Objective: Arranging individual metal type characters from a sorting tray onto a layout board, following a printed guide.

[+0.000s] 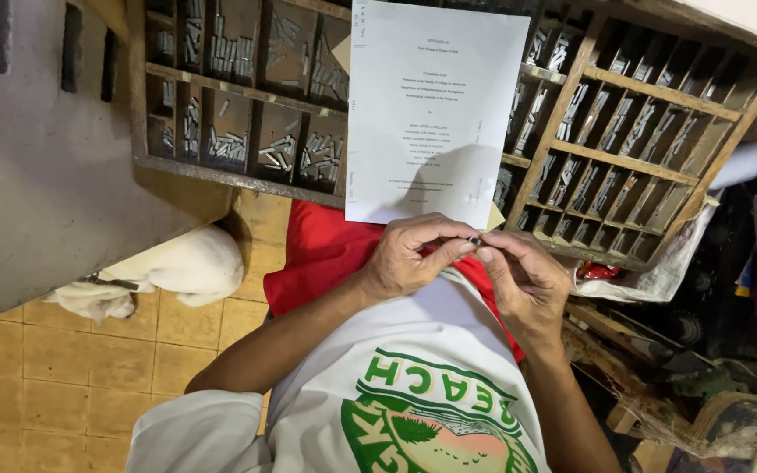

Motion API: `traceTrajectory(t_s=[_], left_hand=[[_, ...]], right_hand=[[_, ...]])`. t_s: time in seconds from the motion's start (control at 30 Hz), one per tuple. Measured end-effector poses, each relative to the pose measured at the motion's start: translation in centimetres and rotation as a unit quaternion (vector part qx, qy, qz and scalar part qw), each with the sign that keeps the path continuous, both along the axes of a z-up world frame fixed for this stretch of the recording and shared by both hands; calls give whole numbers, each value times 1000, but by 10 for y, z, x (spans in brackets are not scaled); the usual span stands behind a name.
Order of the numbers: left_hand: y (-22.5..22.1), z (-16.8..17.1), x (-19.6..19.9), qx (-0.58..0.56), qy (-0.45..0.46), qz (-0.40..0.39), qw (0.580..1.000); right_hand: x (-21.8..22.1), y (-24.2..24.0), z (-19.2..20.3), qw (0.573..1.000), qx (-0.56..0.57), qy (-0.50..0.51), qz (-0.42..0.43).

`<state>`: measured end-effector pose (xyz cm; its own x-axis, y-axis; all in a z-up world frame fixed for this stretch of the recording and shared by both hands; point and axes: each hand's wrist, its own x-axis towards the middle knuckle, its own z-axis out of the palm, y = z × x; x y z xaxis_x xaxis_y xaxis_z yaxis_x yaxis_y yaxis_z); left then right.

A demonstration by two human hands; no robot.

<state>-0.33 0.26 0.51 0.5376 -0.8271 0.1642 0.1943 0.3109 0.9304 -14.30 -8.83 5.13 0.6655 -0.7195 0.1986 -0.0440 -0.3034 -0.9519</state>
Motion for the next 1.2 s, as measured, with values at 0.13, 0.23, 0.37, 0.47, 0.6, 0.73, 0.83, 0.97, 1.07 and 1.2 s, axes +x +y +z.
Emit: traceTrajectory(t_s=[0.13, 0.23, 0.37, 0.47, 0.6, 0.73, 0.83, 0.97, 1.07, 1.2], left_hand=[[1, -2, 0, 2, -22, 2, 1000], [2, -5, 1, 6, -56, 7, 998], [2, -13, -1, 14, -101, 14, 995], [3, -2, 3, 20, -117, 11, 993], [5, -13, 0, 35, -122, 0, 992], [14, -60, -22, 55, -203, -16, 978], [7, -70, -14, 50, -282, -13, 958], [5, 12, 16, -54, -480, 5, 875], [12, 12, 20, -46, -479, -16, 877], [14, 2, 27, 44, -591, -26, 805]], right_hand=[[-3, -2, -6, 1000, -11, 6, 4], [-3, -2, -7, 1000, -17, 9, 4], [-7, -3, -14, 999, -33, 19, 0], [-5, -4, -15, 999, -36, 17, -2], [-5, -1, -16, 999, -46, 21, -2], [-30, 0, -27, 993, -73, 91, -7], [-27, -9, -32, 982, -92, 162, -30], [-8, -13, -9, 989, -76, 128, -14], [-4, -17, -7, 981, -5, 192, -7], [6, -28, -11, 969, 79, 231, -23]])
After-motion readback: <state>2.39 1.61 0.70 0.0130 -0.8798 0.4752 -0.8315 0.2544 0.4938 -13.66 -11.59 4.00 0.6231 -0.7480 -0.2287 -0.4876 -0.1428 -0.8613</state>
